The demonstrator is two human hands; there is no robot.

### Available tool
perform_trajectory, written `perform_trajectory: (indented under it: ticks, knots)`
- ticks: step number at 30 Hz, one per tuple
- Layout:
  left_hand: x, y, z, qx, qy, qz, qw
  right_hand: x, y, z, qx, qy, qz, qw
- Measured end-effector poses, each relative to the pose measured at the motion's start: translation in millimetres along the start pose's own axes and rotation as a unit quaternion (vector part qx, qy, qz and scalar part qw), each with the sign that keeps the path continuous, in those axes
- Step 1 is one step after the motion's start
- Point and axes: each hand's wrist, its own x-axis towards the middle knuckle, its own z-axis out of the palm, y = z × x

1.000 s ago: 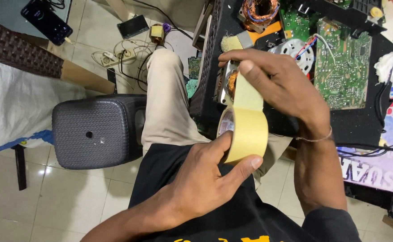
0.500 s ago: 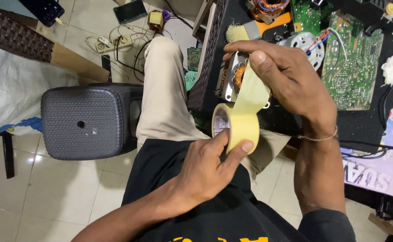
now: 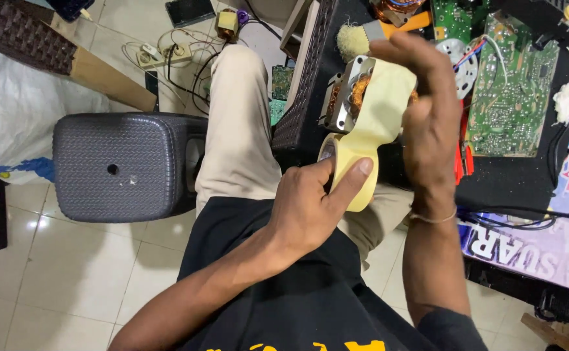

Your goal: A person is wrapping yellow adhesive tape around the copper windings of a transformer core to secure them, using a utility knife to cut the tape.

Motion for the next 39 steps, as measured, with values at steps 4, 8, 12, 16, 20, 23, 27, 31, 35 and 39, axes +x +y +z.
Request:
perform_trajectory:
  ticks: [4, 8, 12, 16, 20, 23, 27, 31, 35, 39]
  knots:
    - [2.5, -2.1, 1.0, 0.009, -0.013, 0.003, 1.000, -15.6, 17.1, 13.2, -0.012, 0.012, 0.006, 1.000]
    - [5.5, 2.8, -1.8, -0.002, -0.043, 0.001, 0.999, -11.2, 28.1, 17.4, 0.006, 0.034, -0.011, 0.999]
    - [1.2, -1.5, -1.2, 0.025, -0.050, 0.018, 0.998, -7.9, 31.0, 21.1, 0.015, 0.061, -0.015, 0.998]
    - [-4.8, -2.8, 0.0, 0.044, -0.046, 0.013, 0.998, -10.5, 37.7, 14.8, 0.009, 0.044, -0.024, 0.999]
    - [-1.6, 1.9, -1.2, 0.020, -0.082, -0.012, 0.996, -8.7, 42.2, 0.0, 0.063, -0.053, -0.029, 0.996]
    - [-2.6, 0.9, -0.8, 0.023, -0.075, -0.006, 0.997, -7.4, 41.1, 0.1, 0.056, -0.061, -0.021, 0.996]
    - [-6.8, 4.0, -0.8, 0.060, -0.082, -0.029, 0.994, -9.2, 56.9, 5.5, 0.004, -0.010, -0.042, 0.999]
    - [-5.6, 3.7, -4.0, 0.019, -0.058, -0.003, 0.998, -1.8, 60.6, 14.6, -0.001, 0.034, -0.051, 0.998]
    - [-11.7, 1.7, -3.1, 0.006, -0.082, -0.028, 0.996, -6.6, 62.0, 6.1, -0.015, 0.004, -0.050, 0.999]
    - [-21.9, 0.1, 0.2, -0.022, -0.103, -0.015, 0.994, -4.6, 60.3, -21.2, 0.049, -0.125, -0.020, 0.991]
